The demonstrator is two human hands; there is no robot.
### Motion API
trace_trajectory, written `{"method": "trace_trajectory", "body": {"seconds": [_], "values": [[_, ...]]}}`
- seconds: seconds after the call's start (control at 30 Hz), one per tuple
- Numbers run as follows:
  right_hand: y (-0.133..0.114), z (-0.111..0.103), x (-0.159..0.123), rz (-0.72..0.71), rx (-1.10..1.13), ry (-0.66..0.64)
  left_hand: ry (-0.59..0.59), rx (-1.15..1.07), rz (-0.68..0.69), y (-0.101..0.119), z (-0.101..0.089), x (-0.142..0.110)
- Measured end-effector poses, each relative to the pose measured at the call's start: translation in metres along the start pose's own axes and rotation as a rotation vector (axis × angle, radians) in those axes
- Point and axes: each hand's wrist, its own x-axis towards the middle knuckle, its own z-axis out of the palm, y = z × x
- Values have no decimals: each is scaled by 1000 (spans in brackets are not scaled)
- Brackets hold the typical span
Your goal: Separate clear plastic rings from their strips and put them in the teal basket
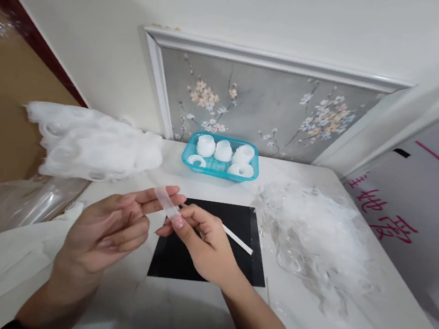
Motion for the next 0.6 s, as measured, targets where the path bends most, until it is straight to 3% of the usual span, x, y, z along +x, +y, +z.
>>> {"method": "trace_trajectory", "body": {"seconds": [0.13, 0.3, 0.4, 0.5, 0.6], "values": [[-4, -4, -3, -14, -155, 6, 21, -65, -32, -2, 3, 1], [-6, -9, -7, -121, -347, 24, -10, 57, -14, -7, 2, 1], [-5, -9, -12, -222, -469, 102, 6, 243, 32, -11, 5, -1], [-5, -7, -20, -284, -505, 175, 103, 508, 78, -14, 13, -1], [-7, -7, -27, -320, -496, 168, 159, 786, 155, -15, 19, -1]]}}
